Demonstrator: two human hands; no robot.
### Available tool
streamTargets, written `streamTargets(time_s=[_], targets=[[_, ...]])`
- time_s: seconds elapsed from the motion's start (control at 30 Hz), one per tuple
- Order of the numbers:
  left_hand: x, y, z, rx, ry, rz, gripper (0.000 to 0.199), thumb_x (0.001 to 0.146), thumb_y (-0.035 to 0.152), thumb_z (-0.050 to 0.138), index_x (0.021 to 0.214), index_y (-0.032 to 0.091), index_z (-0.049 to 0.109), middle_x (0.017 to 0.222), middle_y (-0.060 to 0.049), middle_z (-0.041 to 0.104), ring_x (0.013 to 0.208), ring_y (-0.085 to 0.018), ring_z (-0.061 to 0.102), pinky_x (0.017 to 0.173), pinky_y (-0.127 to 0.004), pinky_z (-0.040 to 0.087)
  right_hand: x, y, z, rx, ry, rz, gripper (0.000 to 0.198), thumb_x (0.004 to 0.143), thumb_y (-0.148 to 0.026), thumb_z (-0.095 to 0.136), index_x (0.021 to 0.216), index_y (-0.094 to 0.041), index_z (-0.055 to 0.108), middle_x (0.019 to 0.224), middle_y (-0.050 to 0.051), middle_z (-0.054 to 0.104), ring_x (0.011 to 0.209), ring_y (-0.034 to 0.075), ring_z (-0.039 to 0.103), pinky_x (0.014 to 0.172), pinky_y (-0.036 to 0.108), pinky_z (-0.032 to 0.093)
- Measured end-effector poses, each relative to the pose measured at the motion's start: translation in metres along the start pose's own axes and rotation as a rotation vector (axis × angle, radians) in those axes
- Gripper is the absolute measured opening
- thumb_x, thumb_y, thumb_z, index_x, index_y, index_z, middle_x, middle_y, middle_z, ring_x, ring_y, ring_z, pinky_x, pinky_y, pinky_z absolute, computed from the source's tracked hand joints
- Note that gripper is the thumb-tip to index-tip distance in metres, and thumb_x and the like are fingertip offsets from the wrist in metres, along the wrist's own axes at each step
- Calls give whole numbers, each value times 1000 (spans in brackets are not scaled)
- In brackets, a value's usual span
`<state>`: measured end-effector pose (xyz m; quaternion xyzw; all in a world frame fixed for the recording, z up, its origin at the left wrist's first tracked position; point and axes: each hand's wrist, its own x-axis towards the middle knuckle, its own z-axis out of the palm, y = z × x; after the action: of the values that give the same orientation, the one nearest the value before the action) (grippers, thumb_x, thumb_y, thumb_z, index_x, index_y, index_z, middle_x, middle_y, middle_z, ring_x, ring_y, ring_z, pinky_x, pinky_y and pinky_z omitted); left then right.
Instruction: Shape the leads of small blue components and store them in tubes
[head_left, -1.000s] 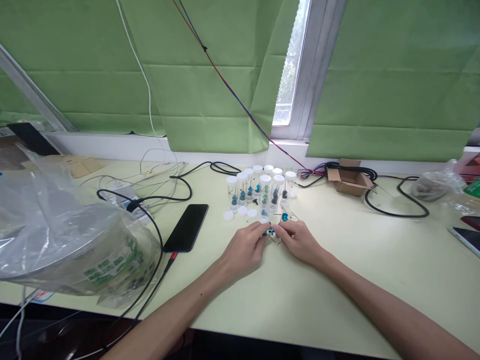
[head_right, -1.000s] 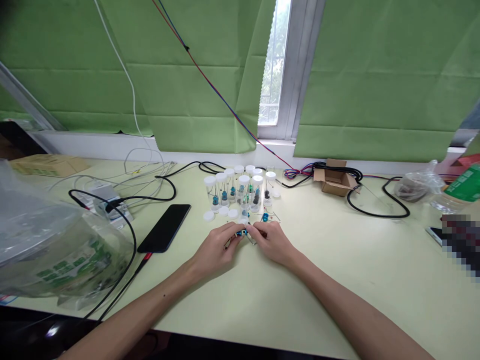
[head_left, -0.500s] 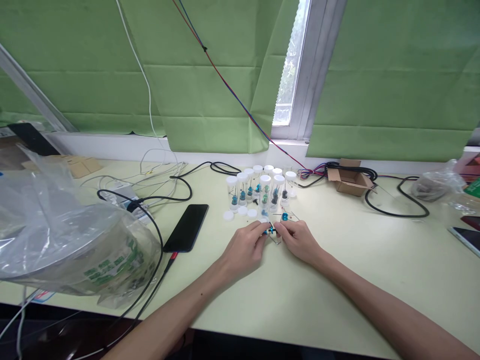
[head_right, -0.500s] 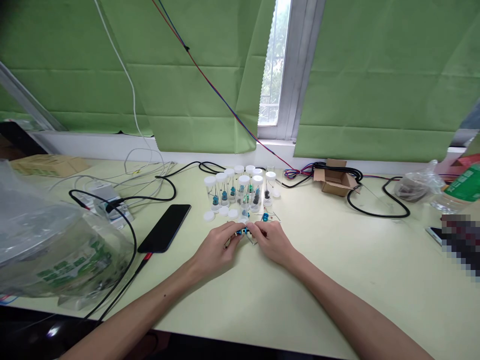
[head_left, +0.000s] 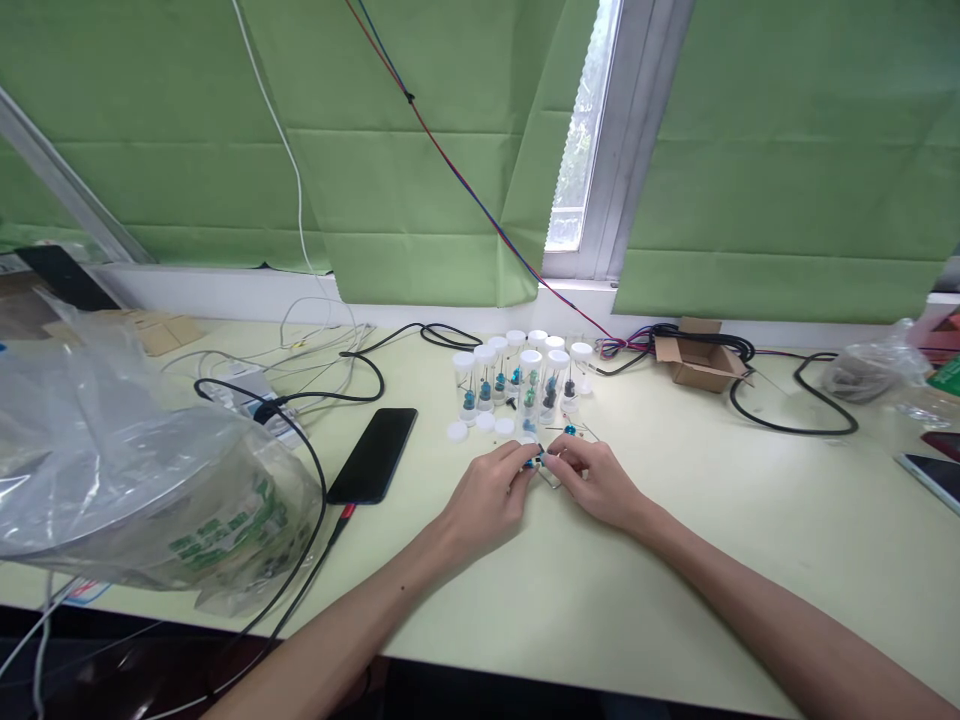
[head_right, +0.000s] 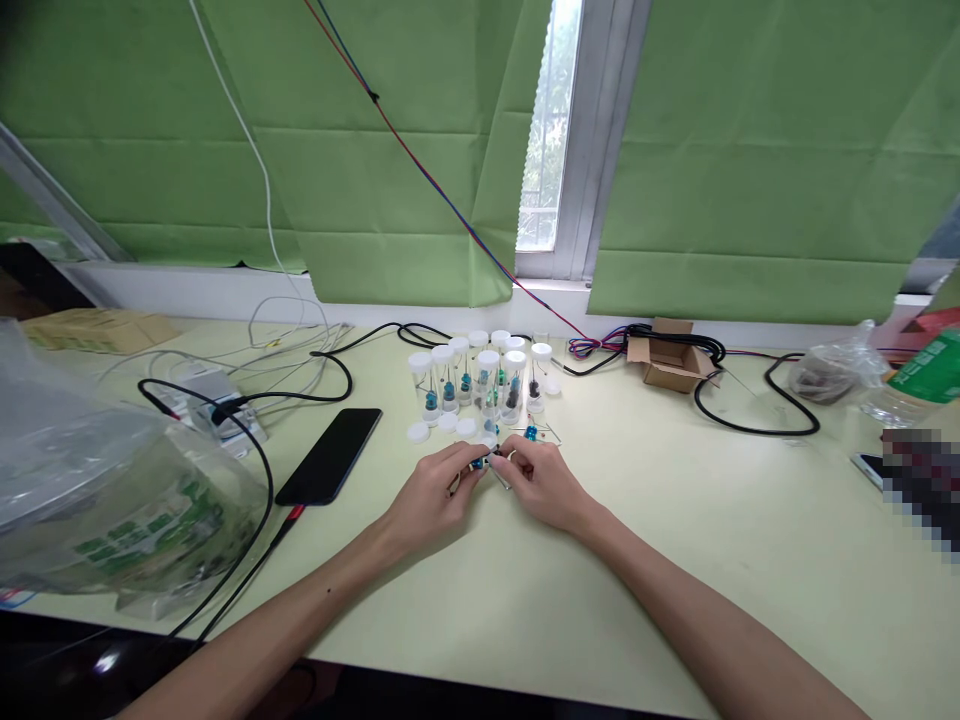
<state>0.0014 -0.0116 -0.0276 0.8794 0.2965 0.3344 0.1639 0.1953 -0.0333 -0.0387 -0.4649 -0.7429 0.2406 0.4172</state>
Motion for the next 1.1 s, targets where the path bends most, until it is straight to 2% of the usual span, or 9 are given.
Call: streamTargets(time_s=[0.13,0.37,0.83,1.1], targets=[[0,2,-1,10,-30,-5,23,94,12,42,108,20,59,88,-4,62,75,-15,55,66,-28,44,1,1,0,-22,6,-10,34,97,-36,48,68,-19,47,58,-5,41,54,10,33,52,25,30],[0,2,-1,-8,-58,3,25,94,12,41,109,20,59,92,-5,63,80,-16,58,70,-29,46,2,0,0,-89,14,-15,45,98,-40,44,59,-19,37,54,-6,32,52,9,29,52,25,28],[-1,3,-1,-35,-59,20,32,92,8,43,115,22,61,92,-4,64,81,-17,60,71,-29,48,2,4,2,-117,17,-12,54,100,-45,37,54,-18,46,50,-3,42,49,10,36,53,26,31],[1,1,-1,-10,-25,-14,25,94,12,43,110,20,60,93,-5,65,81,-17,59,71,-29,47,2,0,2,-126,82,24,49,99,-45,39,59,-18,50,50,-4,44,49,11,37,54,25,33]])
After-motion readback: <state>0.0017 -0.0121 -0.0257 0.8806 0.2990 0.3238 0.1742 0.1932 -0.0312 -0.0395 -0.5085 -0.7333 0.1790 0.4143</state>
